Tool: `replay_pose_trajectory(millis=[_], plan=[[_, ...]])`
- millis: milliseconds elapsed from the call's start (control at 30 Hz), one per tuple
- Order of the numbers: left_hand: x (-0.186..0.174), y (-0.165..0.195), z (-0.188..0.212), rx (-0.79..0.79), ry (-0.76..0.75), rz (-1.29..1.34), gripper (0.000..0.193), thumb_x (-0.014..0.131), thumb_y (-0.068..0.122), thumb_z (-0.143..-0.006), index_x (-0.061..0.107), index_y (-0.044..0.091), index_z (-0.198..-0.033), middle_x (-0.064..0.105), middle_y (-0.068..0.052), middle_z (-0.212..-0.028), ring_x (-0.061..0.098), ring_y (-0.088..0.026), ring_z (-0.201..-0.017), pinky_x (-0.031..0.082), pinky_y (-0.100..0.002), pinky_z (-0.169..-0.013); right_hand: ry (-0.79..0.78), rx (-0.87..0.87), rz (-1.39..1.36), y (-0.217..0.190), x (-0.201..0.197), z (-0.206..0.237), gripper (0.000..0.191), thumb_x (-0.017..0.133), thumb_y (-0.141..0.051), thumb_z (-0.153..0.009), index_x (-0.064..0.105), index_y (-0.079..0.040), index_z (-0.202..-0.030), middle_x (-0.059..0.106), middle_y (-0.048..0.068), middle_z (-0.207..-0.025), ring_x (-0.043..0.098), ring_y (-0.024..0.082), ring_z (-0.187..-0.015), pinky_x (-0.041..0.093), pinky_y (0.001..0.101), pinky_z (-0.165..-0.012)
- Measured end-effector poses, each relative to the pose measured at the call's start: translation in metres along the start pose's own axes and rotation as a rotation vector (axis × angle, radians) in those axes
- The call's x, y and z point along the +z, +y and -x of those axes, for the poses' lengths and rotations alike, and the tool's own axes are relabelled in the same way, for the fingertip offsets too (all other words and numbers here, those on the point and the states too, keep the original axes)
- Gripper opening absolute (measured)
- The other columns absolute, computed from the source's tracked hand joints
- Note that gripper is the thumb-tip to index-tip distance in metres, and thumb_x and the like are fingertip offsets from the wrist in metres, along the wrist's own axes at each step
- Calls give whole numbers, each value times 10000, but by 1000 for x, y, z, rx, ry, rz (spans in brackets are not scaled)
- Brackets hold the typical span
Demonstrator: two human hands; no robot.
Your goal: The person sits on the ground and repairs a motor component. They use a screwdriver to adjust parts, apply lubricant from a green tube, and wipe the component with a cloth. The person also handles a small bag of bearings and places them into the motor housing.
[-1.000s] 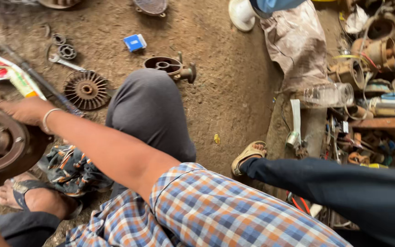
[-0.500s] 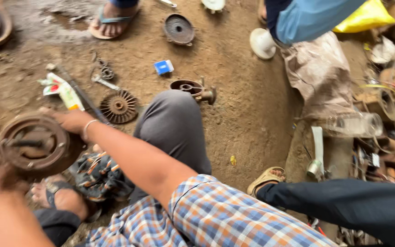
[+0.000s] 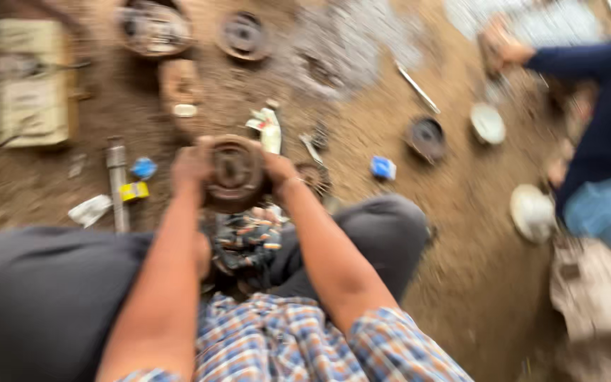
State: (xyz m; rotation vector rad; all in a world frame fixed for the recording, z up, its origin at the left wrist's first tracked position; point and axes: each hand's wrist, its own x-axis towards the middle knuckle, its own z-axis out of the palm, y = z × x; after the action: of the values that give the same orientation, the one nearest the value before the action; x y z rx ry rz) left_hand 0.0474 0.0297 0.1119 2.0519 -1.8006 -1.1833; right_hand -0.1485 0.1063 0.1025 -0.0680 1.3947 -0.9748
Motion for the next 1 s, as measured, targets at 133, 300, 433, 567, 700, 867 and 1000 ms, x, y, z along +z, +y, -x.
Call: replay_pose_trajectory(millis=[133,300,433,567,700,867,1000], plan=[[-16,15,30,-107,83,163,849,401,794,-916,644,91,-1325,618,-308,-1302,551,-483,-1264,433,-511,-1067,58,-176,125,-4,10,8,496,672,-464,-916,756,-4,-1080,771,89,-959,707,199,-806,575,338,-754],[-34,27,50,-115,57,180,821,450,754,-900,618,100,-1367,608,-309,-1332,548,-475,-1278,426,-507,-1082,82,-343,285,-3,8,-1,571,600,-491,-945,761,41,-1077,760,117,-947,688,210,-804,546,356,-753],[-21,17,34,-126,24,154,789,455,745,-930,627,108,-1362,603,-291,-1358,541,-463,-1303,430,-505,-1089,134,-493,638,0,3,-7,633,521,-542,-978,769,29,-1094,780,155,-986,724,243,-864,555,383,-798],[-4,-5,5,389,14,-412,623,511,549,-909,564,246,-1450,580,-177,-1422,559,-442,-1255,467,-548,-998,222,-481,814,-3,12,6,700,560,-611,-933,728,18,-1188,745,198,-1115,708,294,-993,535,385,-885],[9,-27,-13,178,-95,-317,732,775,485,-847,545,210,-1485,584,-201,-1446,553,-421,-1297,467,-561,-1021,315,-348,628,-8,18,31,798,599,-680,-887,686,8,-1283,711,241,-1244,691,346,-1121,516,388,-972],[17,-45,-18,314,84,-174,914,215,658,-1202,701,-104,-1069,656,-372,-1198,581,-580,-1151,428,-605,-1002,288,-345,543,-14,21,53,850,617,-714,-781,754,30,-1169,753,257,-1159,739,371,-1043,541,401,-928],[27,-52,-17,229,129,-100,903,235,678,-1168,690,-97,-1077,670,-384,-1068,605,-580,-1030,450,-603,-886,311,-388,583,-11,15,50,830,627,-717,-814,759,26,-1157,750,263,-1158,727,377,-1060,534,408,-950]])
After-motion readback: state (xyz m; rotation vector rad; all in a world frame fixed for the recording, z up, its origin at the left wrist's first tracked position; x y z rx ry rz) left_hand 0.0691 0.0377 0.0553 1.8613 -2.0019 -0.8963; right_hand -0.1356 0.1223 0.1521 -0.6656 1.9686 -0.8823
